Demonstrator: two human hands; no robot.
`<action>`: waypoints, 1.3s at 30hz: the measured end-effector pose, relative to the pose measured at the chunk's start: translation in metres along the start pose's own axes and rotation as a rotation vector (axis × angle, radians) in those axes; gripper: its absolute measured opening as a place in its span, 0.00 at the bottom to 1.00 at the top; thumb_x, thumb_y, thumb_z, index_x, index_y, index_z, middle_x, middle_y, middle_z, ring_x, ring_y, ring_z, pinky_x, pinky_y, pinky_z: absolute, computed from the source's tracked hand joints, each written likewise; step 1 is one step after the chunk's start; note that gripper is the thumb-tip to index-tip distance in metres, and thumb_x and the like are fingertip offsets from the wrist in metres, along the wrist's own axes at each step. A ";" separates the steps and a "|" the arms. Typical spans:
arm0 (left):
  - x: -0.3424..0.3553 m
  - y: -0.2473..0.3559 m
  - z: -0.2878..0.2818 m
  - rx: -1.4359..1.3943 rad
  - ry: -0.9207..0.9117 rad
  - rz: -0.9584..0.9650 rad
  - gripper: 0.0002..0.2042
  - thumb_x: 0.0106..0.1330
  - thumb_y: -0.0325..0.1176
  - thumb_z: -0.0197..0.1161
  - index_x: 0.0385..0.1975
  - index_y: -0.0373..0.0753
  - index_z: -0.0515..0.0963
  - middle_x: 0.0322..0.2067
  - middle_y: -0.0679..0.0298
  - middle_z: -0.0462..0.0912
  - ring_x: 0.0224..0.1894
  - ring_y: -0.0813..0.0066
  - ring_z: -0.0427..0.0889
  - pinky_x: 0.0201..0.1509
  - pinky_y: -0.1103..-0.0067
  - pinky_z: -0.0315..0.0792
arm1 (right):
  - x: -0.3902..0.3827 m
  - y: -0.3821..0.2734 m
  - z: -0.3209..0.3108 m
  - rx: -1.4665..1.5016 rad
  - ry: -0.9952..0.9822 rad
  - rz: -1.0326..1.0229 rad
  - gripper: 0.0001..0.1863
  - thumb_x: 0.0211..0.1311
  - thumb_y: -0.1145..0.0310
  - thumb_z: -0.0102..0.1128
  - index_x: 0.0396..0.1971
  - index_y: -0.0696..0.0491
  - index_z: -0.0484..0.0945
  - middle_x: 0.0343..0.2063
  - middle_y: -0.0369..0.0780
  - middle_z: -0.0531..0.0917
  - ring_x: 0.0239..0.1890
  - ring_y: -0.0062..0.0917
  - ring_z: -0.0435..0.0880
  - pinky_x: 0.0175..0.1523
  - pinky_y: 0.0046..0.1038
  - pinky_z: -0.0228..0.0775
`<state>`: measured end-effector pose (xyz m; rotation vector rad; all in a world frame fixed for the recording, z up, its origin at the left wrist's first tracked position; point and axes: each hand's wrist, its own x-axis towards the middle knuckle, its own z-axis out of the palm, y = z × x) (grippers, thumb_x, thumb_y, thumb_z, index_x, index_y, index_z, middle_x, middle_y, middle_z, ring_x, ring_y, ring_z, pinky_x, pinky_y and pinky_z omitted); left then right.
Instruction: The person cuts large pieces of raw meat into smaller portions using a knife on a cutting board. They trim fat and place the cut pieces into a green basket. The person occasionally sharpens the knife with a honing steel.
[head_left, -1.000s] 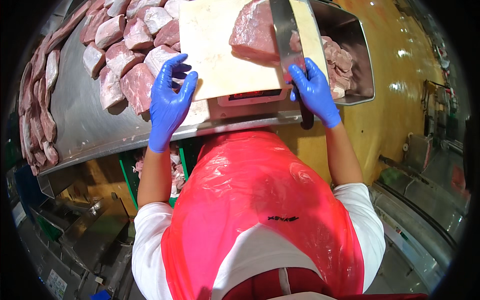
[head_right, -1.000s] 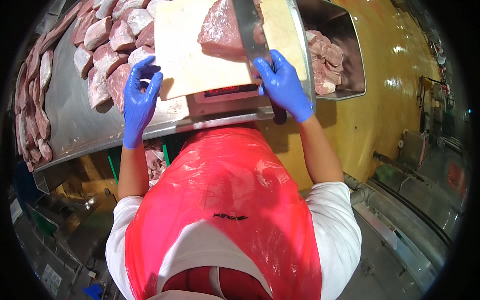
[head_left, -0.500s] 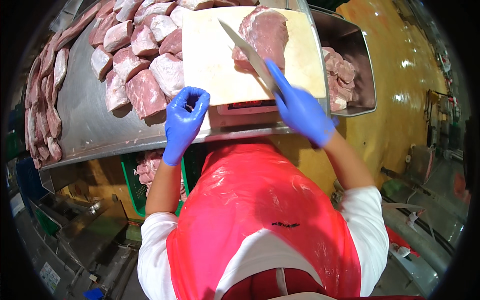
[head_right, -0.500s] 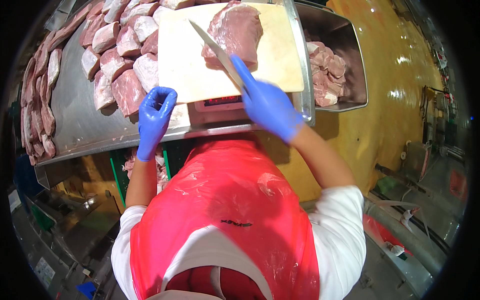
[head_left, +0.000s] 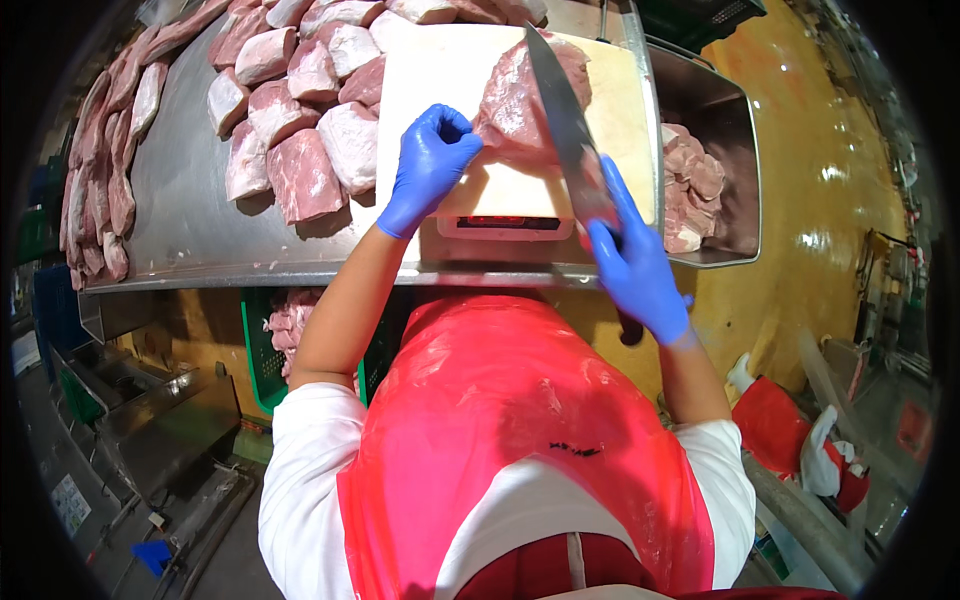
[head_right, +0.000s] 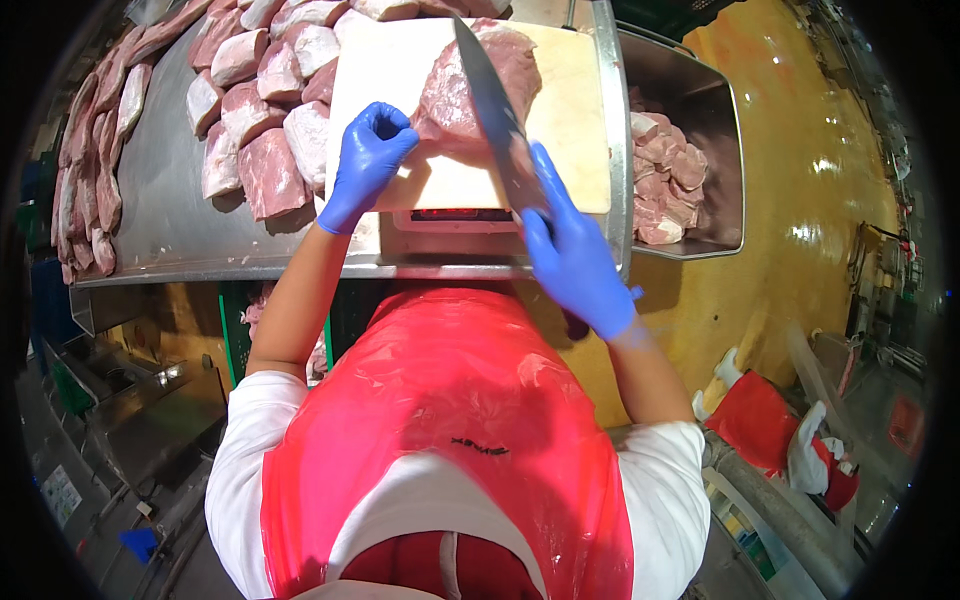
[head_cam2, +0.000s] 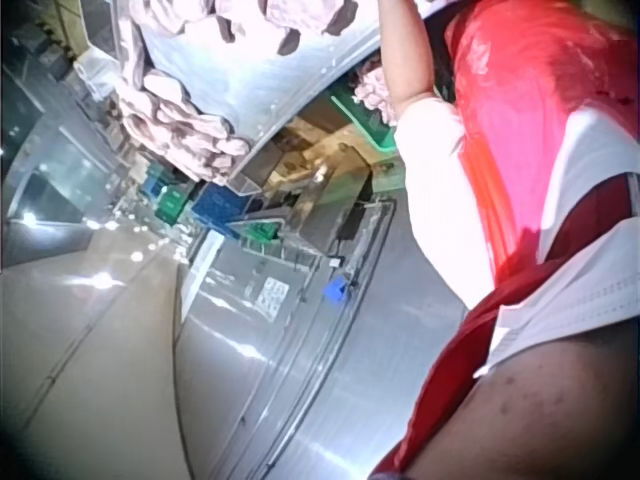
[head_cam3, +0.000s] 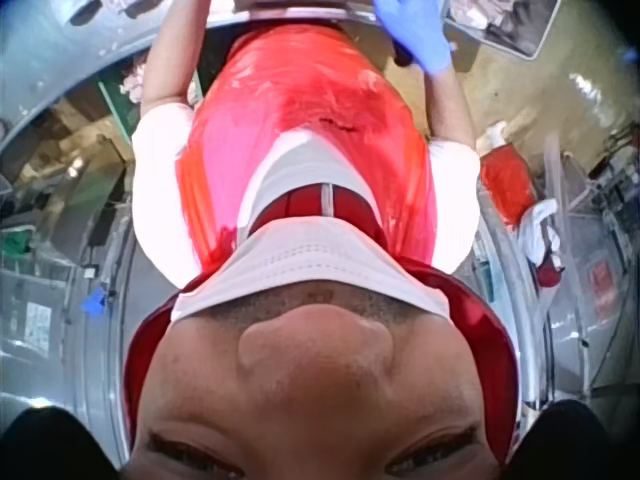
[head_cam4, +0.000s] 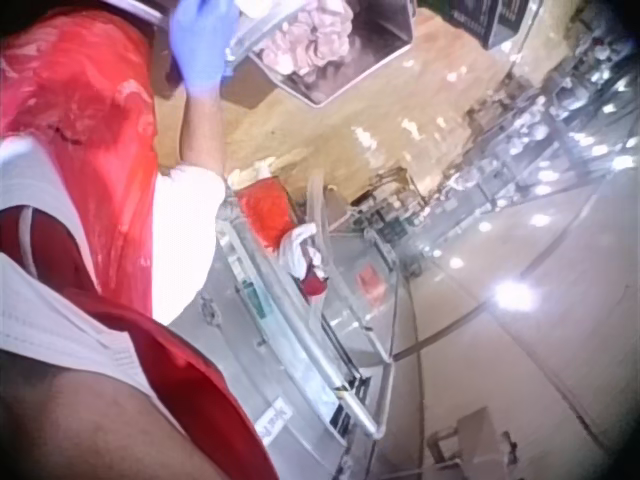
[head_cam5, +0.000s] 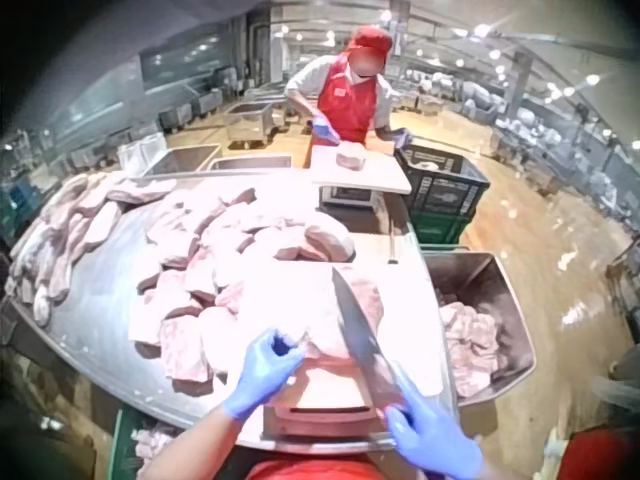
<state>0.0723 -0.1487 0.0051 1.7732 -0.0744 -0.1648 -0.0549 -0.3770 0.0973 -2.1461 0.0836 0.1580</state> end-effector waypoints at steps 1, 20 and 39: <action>-0.001 -0.003 -0.004 -0.006 -0.001 0.045 0.07 0.60 0.28 0.67 0.33 0.33 0.77 0.30 0.64 0.79 0.32 0.81 0.80 0.36 0.81 0.76 | 0.022 -0.002 0.012 -0.021 0.020 -0.131 0.37 0.66 0.74 0.50 0.76 0.46 0.54 0.18 0.47 0.76 0.19 0.33 0.74 0.32 0.36 0.70; 0.008 -0.015 -0.007 -0.062 0.000 0.049 0.09 0.59 0.29 0.71 0.30 0.33 0.78 0.25 0.66 0.80 0.26 0.84 0.76 0.30 0.82 0.73 | 0.041 -0.033 0.046 -0.501 -0.149 -0.139 0.39 0.62 0.76 0.50 0.75 0.50 0.51 0.29 0.60 0.82 0.33 0.56 0.82 0.42 0.52 0.73; -0.072 0.026 -0.049 -0.003 0.459 0.284 0.08 0.60 0.15 0.59 0.35 0.36 0.75 0.34 0.68 0.76 0.35 0.82 0.75 0.41 0.84 0.73 | 0.004 0.084 -0.102 -0.868 -0.414 -0.401 0.48 0.58 0.82 0.50 0.76 0.28 0.51 0.24 0.47 0.76 0.22 0.43 0.79 0.29 0.45 0.73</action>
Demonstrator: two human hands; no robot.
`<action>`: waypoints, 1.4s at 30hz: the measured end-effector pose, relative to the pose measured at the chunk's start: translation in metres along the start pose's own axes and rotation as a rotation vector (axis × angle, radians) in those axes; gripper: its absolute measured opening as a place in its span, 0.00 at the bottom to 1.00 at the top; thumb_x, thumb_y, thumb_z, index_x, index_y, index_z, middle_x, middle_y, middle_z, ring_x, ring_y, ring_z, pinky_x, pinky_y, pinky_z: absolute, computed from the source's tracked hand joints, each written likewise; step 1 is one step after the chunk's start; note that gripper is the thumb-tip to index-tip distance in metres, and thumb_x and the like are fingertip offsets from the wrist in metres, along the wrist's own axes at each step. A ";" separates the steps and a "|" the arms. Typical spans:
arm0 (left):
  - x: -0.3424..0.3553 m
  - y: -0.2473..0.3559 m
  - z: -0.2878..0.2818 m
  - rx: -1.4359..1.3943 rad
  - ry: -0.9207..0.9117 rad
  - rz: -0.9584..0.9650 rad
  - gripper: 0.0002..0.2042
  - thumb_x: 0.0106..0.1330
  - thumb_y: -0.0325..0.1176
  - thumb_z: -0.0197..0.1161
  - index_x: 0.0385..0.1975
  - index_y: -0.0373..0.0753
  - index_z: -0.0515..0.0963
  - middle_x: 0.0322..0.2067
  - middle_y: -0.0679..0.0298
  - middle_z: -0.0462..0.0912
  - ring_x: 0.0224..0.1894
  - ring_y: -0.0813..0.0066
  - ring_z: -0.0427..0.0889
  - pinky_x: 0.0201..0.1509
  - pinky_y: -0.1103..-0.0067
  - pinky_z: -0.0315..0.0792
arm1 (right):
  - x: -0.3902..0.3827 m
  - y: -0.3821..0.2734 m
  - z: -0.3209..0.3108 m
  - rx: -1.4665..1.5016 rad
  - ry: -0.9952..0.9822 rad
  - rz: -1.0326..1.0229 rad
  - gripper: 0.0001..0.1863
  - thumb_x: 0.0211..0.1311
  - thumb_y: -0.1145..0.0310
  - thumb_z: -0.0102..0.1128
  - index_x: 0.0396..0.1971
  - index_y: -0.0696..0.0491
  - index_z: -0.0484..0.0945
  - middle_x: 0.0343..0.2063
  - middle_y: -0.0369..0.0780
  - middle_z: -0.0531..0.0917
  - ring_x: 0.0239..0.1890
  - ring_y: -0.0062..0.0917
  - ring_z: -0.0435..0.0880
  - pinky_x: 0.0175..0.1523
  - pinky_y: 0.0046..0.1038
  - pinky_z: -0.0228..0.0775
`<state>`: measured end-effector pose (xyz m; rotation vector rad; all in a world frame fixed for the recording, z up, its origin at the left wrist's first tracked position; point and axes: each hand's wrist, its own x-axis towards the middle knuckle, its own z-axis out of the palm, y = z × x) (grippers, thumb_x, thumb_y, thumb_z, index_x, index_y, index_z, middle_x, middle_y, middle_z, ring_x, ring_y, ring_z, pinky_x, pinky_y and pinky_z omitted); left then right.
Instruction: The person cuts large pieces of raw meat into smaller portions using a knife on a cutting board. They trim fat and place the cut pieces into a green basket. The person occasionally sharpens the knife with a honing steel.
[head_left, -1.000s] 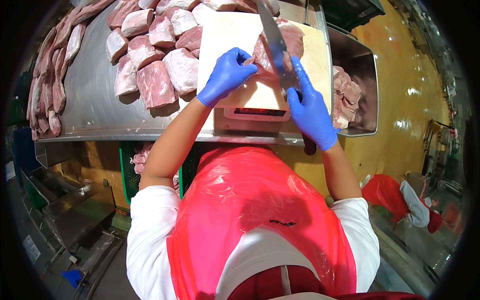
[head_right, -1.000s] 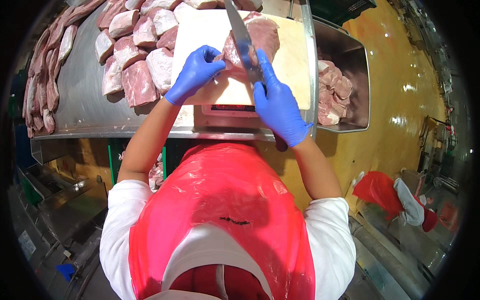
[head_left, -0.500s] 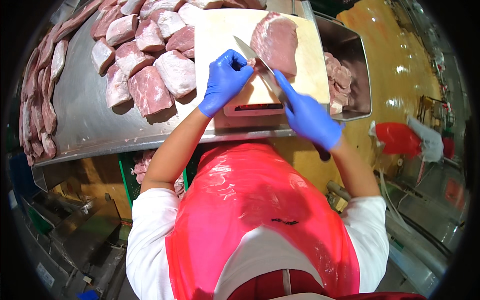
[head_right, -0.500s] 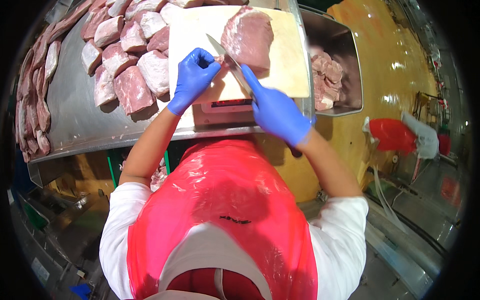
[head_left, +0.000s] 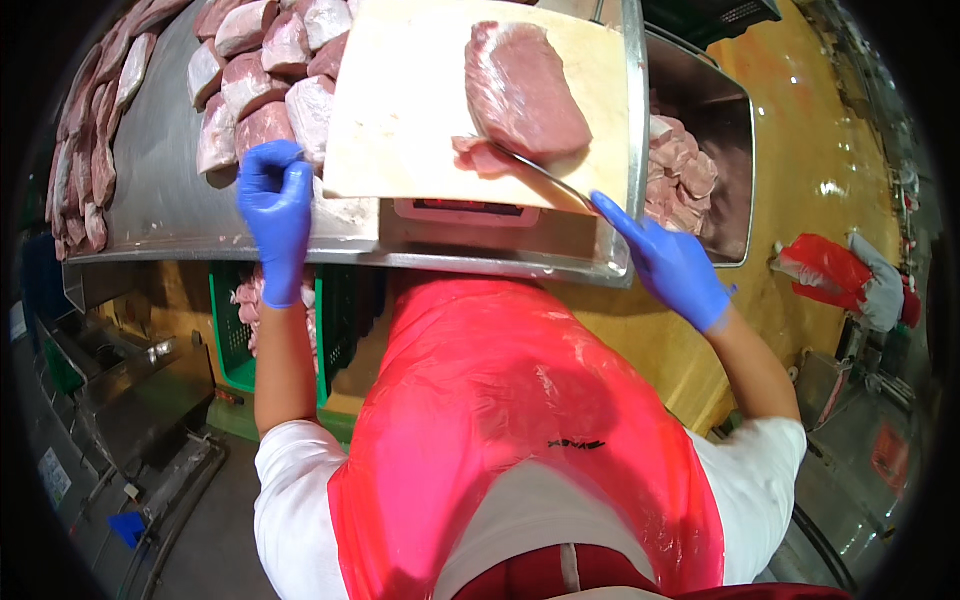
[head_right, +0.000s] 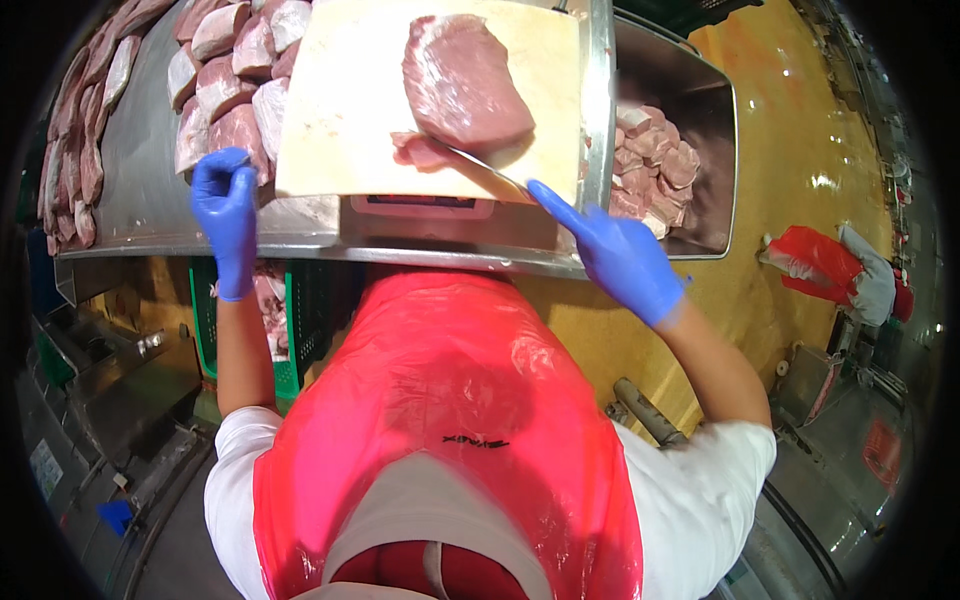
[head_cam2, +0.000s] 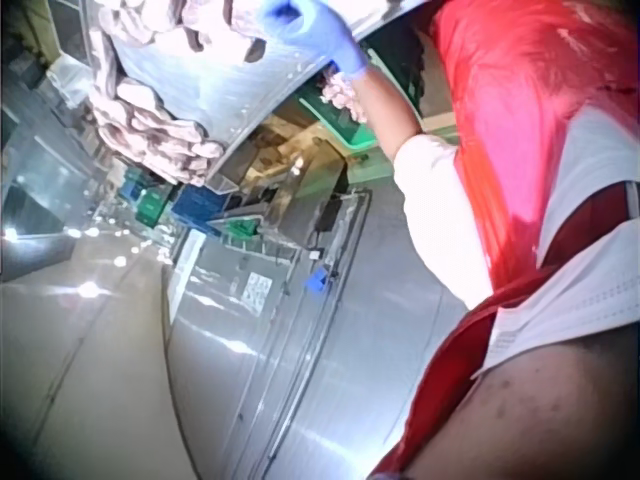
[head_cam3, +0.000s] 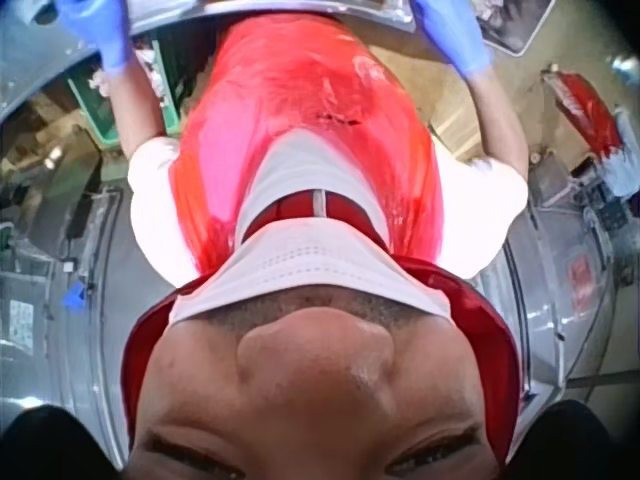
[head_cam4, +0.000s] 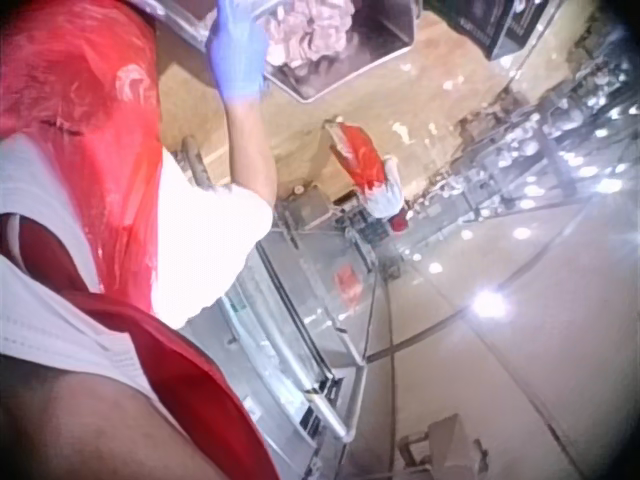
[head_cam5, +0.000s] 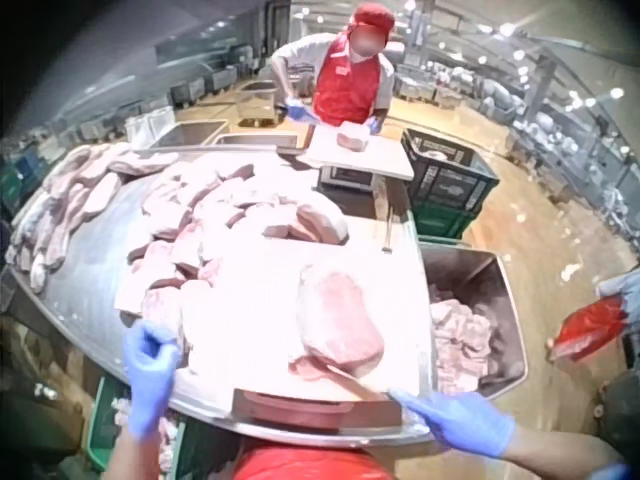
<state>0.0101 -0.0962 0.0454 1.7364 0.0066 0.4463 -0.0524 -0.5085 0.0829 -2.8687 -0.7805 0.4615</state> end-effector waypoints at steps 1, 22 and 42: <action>-0.015 0.006 0.015 0.042 0.003 -0.039 0.09 0.59 0.16 0.60 0.36 0.36 0.75 0.36 0.66 0.77 0.36 0.80 0.76 0.43 0.82 0.74 | 0.014 0.002 0.002 0.029 0.021 -0.018 0.47 0.58 0.82 0.51 0.76 0.28 0.52 0.24 0.47 0.76 0.22 0.43 0.79 0.29 0.45 0.73; -0.059 -0.066 -0.141 0.443 -0.008 -0.357 0.15 0.59 0.29 0.68 0.46 0.37 0.78 0.40 0.53 0.81 0.43 0.55 0.82 0.54 0.65 0.76 | 0.100 -0.030 -0.030 0.808 0.313 0.133 0.37 0.69 0.67 0.56 0.76 0.44 0.53 0.31 0.47 0.84 0.29 0.31 0.85 0.34 0.37 0.78; 0.107 -0.068 0.121 -0.254 -0.635 -0.076 0.16 0.75 0.37 0.56 0.49 0.30 0.80 0.46 0.58 0.83 0.52 0.69 0.79 0.60 0.75 0.71 | 0.134 -0.065 0.053 1.676 0.686 0.293 0.17 0.74 0.70 0.55 0.58 0.52 0.65 0.25 0.35 0.76 0.20 0.14 0.73 0.22 0.18 0.67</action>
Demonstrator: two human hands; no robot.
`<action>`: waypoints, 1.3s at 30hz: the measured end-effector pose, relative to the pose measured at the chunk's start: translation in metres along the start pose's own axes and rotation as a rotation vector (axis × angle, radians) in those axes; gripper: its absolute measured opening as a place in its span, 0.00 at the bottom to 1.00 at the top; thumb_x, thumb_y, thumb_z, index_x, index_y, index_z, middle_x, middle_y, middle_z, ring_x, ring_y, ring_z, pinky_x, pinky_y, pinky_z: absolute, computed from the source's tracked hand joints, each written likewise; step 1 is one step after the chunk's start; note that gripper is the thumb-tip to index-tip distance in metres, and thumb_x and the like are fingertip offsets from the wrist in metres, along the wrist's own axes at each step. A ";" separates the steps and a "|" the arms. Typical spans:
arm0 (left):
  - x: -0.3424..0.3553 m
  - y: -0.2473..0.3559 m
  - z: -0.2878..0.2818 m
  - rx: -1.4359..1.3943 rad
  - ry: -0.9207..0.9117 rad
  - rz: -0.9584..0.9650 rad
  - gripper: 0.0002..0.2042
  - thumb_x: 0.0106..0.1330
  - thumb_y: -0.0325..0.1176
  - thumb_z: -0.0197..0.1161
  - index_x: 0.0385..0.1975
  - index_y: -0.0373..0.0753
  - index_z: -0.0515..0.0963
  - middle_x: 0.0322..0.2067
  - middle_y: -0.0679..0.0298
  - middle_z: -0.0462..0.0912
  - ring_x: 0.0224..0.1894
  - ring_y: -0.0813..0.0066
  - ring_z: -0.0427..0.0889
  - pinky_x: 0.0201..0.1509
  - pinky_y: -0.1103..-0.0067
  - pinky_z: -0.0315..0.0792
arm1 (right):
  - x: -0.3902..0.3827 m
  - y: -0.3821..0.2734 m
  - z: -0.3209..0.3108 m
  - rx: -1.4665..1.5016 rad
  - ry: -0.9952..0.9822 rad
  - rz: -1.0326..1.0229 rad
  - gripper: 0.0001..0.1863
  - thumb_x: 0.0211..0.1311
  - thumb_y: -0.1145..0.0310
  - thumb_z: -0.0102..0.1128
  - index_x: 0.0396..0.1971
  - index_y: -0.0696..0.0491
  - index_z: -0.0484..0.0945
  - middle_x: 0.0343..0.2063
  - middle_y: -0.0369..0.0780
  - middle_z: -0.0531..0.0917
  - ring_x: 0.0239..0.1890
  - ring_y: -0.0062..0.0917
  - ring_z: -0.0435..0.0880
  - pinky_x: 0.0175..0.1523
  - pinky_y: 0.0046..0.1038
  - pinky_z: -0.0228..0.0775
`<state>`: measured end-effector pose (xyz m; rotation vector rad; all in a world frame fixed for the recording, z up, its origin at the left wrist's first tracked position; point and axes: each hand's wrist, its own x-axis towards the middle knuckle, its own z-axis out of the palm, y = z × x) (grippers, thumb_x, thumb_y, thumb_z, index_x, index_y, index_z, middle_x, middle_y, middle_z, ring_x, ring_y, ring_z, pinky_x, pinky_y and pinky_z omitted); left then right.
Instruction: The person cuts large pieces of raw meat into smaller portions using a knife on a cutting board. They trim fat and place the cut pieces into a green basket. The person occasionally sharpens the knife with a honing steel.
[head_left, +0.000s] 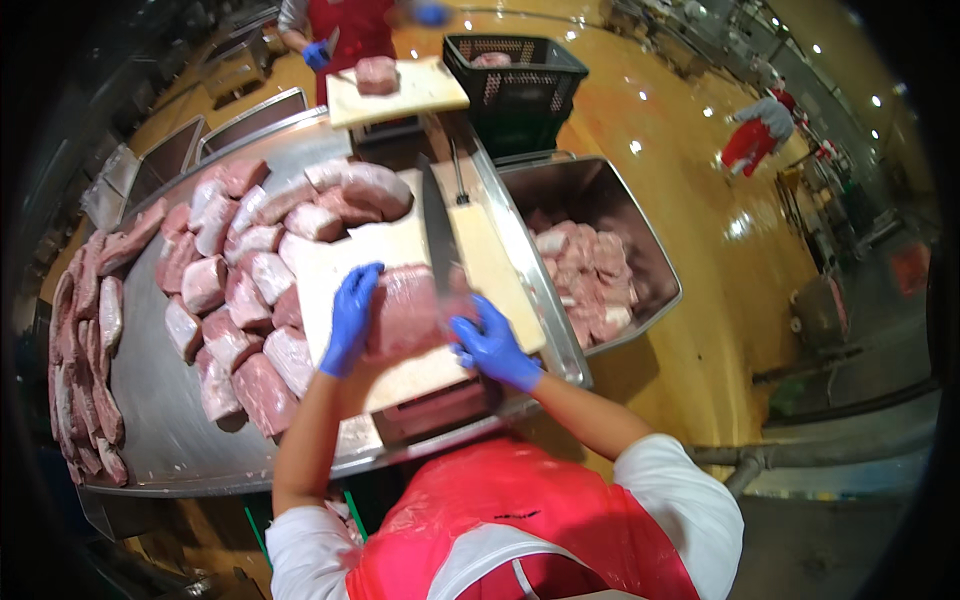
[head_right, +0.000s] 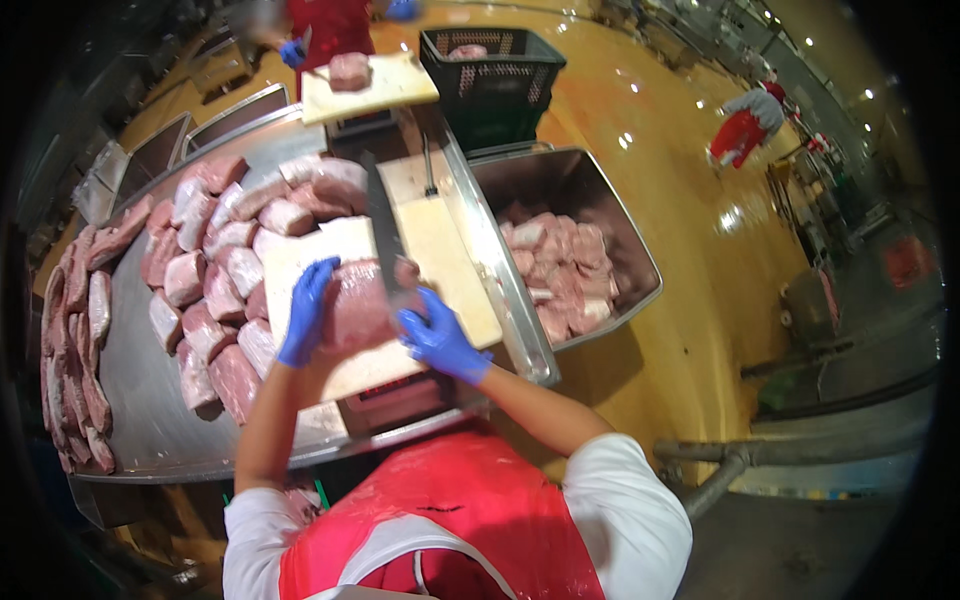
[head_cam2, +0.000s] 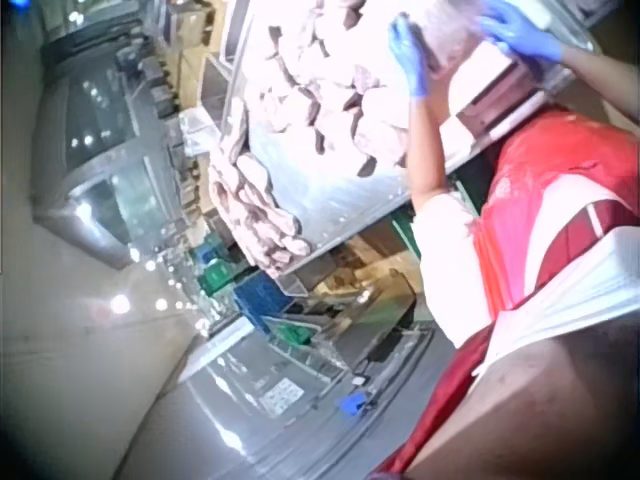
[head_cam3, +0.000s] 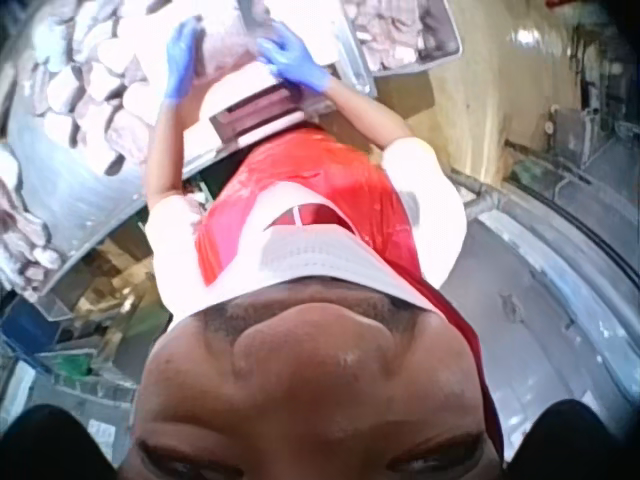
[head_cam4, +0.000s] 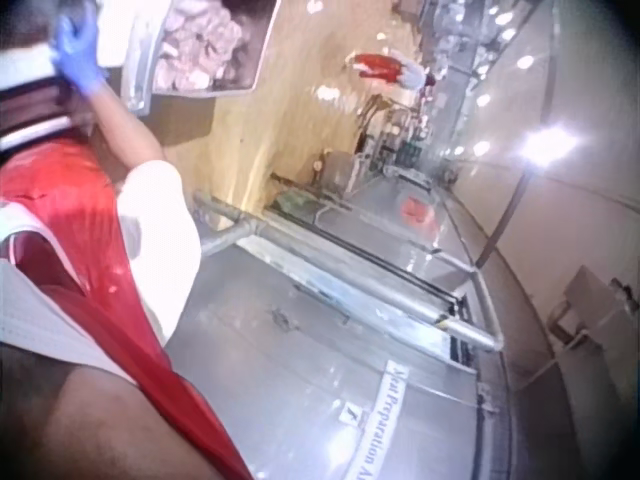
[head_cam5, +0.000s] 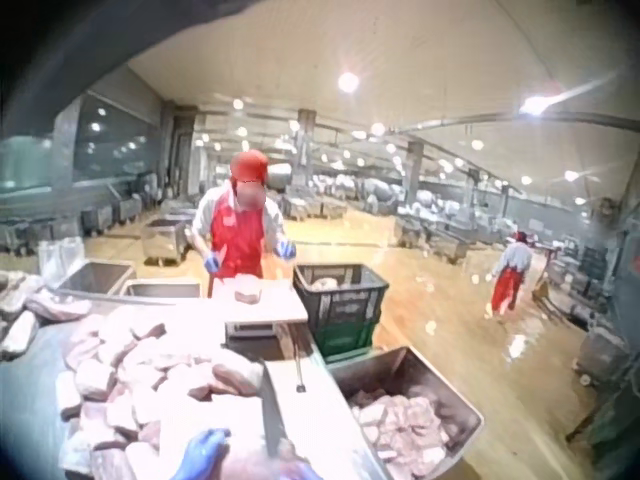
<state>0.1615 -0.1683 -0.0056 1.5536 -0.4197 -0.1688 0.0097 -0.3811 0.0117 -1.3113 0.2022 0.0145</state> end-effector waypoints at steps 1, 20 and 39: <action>-0.012 0.000 0.001 0.094 0.097 0.034 0.16 0.74 0.37 0.57 0.53 0.30 0.77 0.49 0.56 0.82 0.54 0.68 0.78 0.62 0.75 0.70 | -0.007 -0.004 -0.022 -0.023 0.037 -0.004 0.22 0.74 0.70 0.55 0.63 0.52 0.62 0.25 0.35 0.77 0.21 0.15 0.74 0.22 0.19 0.67; -0.128 0.025 0.029 0.759 0.373 0.055 0.17 0.62 0.28 0.70 0.50 0.34 0.77 0.38 0.55 0.81 0.36 0.61 0.82 0.44 0.70 0.76 | 0.166 -0.229 -0.390 0.475 0.320 -0.157 0.05 0.63 0.70 0.54 0.35 0.54 0.74 0.24 0.34 0.80 0.21 0.17 0.79 0.25 0.23 0.74; -0.138 0.019 0.007 0.750 0.329 0.164 0.05 0.61 0.32 0.67 0.30 0.38 0.80 0.27 0.58 0.80 0.29 0.63 0.79 0.37 0.70 0.75 | -0.042 -0.034 0.021 -0.997 -0.373 -0.285 0.38 0.67 0.72 0.54 0.76 0.38 0.55 0.37 0.56 0.84 0.38 0.53 0.84 0.42 0.47 0.75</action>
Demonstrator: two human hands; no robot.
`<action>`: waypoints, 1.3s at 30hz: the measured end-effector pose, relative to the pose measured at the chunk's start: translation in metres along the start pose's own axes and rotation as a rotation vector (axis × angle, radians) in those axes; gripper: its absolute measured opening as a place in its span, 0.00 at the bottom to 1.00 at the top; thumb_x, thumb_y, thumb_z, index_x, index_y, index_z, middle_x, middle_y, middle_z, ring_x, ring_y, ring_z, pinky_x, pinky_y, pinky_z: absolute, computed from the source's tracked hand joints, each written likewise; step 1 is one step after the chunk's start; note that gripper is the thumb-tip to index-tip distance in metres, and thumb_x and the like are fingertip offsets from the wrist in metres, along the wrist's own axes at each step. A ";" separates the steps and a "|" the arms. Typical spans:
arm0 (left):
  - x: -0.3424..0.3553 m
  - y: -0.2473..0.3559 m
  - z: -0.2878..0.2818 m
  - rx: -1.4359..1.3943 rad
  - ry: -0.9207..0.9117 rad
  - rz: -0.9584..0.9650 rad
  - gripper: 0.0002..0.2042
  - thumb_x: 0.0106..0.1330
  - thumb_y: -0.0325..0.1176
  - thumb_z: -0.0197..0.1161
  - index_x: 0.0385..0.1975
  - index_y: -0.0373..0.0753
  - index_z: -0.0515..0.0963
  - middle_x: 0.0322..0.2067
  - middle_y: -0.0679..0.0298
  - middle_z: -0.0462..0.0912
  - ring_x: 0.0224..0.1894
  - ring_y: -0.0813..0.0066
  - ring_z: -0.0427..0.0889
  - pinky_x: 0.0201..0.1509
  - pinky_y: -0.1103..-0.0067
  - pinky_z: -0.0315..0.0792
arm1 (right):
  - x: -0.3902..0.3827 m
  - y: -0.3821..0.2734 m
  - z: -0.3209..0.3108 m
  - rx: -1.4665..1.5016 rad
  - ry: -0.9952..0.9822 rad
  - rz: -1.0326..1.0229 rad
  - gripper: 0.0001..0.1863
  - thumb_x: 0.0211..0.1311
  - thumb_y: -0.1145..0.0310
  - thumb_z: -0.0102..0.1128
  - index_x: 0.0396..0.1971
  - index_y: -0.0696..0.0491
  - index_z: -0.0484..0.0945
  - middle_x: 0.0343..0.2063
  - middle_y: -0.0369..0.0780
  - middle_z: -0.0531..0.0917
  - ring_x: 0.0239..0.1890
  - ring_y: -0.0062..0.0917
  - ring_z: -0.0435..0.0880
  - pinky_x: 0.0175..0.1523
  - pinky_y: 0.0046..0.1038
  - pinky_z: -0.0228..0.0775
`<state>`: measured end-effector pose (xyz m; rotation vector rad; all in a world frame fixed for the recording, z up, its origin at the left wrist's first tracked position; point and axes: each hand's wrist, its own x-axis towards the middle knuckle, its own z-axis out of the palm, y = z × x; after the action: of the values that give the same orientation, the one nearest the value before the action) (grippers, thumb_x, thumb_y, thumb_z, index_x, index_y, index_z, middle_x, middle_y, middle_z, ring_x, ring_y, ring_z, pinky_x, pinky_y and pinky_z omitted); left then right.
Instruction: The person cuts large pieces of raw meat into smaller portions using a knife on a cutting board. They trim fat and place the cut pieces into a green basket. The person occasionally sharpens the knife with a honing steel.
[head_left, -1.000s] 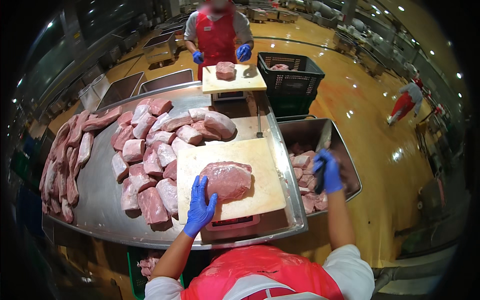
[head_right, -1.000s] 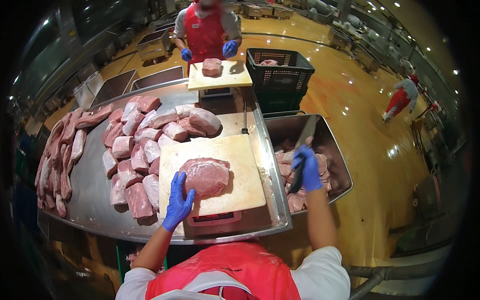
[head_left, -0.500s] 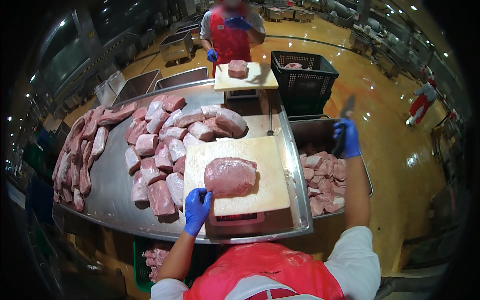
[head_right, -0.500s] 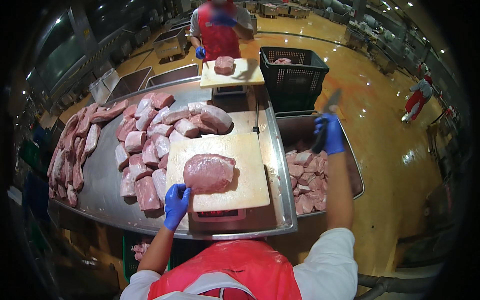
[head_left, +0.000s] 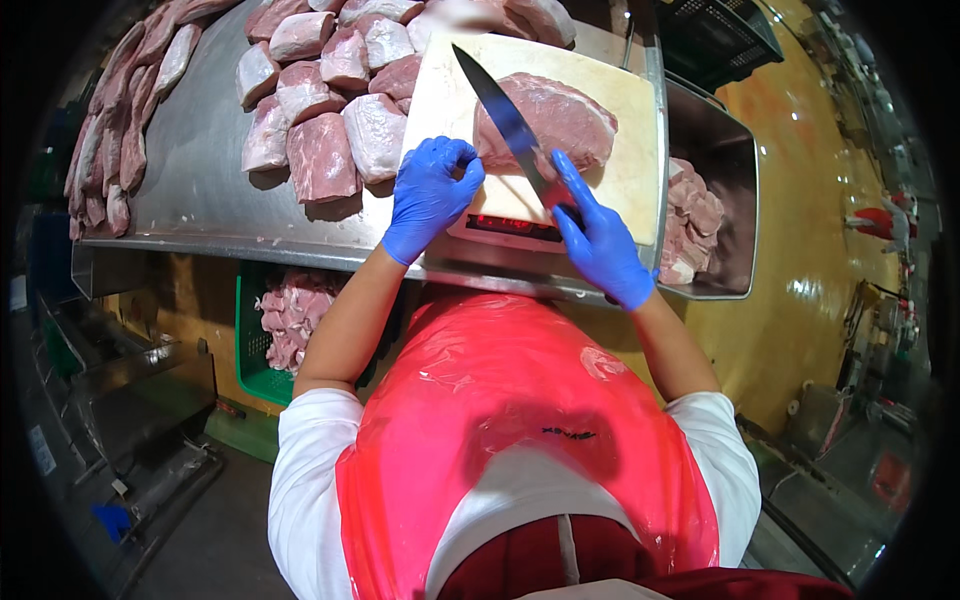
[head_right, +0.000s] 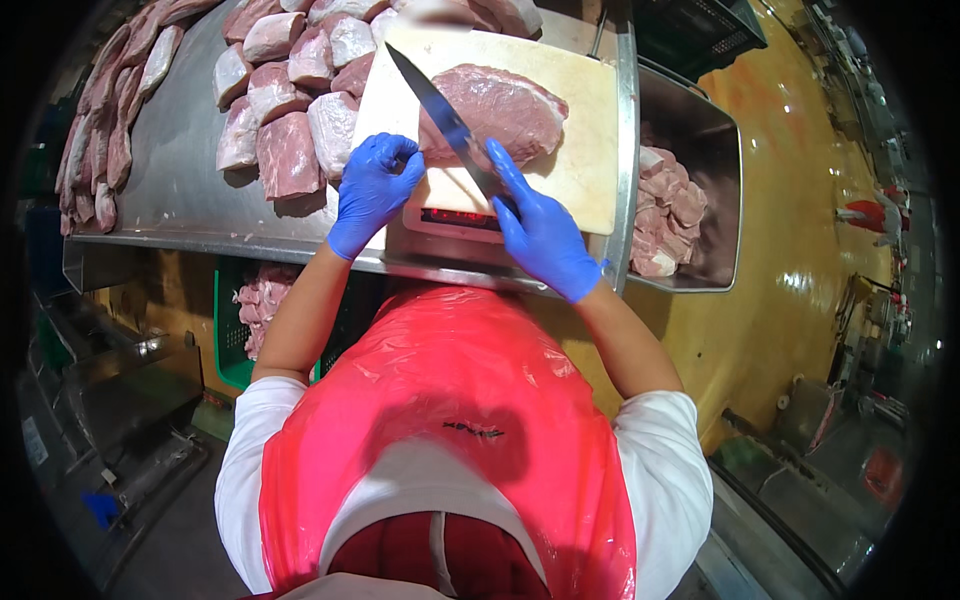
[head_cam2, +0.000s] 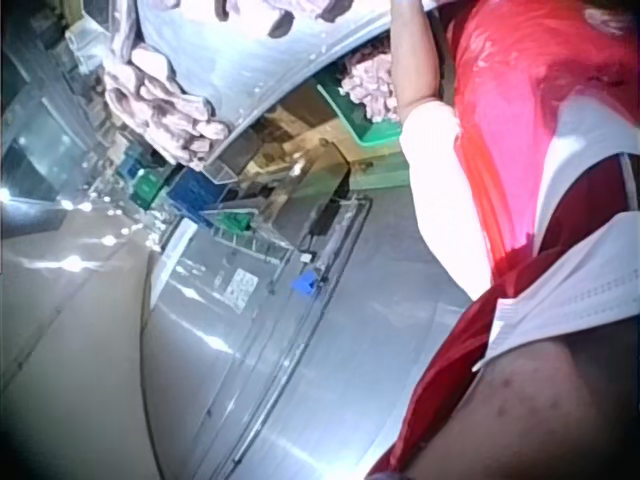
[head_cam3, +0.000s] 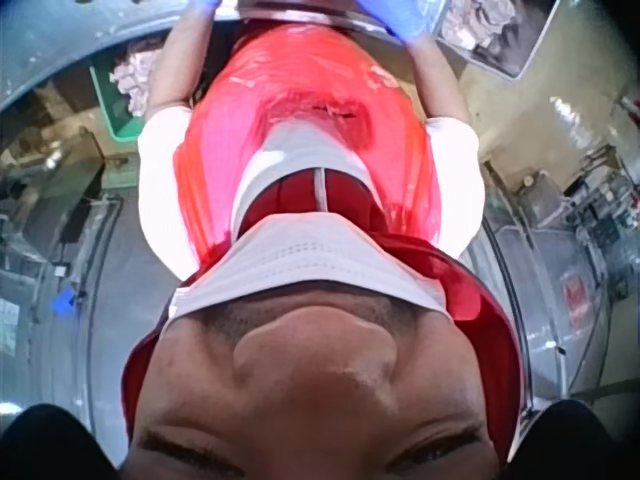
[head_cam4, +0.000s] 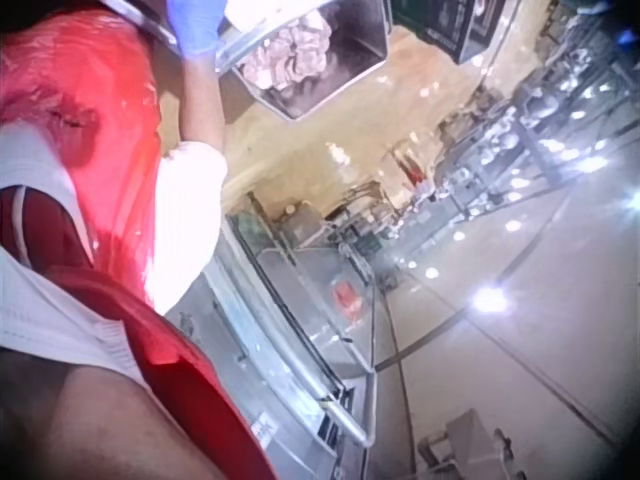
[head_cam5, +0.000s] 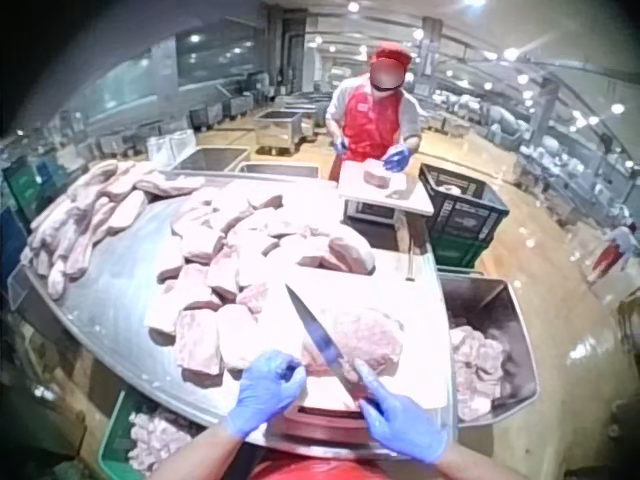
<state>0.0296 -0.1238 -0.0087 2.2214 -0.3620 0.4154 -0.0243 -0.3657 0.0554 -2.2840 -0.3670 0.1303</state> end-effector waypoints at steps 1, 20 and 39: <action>0.001 -0.001 -0.002 -0.019 0.014 0.042 0.05 0.61 0.32 0.67 0.31 0.38 0.80 0.27 0.59 0.80 0.29 0.64 0.79 0.37 0.70 0.75 | 0.008 -0.002 0.010 -0.010 0.022 -0.042 0.38 0.67 0.72 0.53 0.76 0.38 0.54 0.38 0.56 0.84 0.38 0.53 0.84 0.42 0.47 0.75; 0.016 0.003 -0.025 0.061 -0.247 0.301 0.15 0.58 0.30 0.68 0.46 0.40 0.78 0.44 0.53 0.78 0.47 0.54 0.79 0.53 0.66 0.74 | -0.076 -0.043 -0.024 -0.187 0.080 0.175 0.39 0.64 0.78 0.54 0.75 0.39 0.58 0.37 0.53 0.82 0.30 0.50 0.82 0.35 0.44 0.74; 0.027 -0.043 -0.065 -0.353 -0.510 0.319 0.08 0.50 0.23 0.67 0.27 0.37 0.74 0.29 0.59 0.77 0.35 0.63 0.79 0.41 0.71 0.74 | 0.095 -0.075 0.077 -0.454 0.028 0.142 0.41 0.62 0.76 0.51 0.76 0.44 0.50 0.29 0.56 0.81 0.30 0.51 0.83 0.36 0.49 0.75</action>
<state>0.0600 -0.0501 0.0119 1.8975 -0.9891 -0.0625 0.0329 -0.2341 0.0613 -2.7581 -0.2358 0.0938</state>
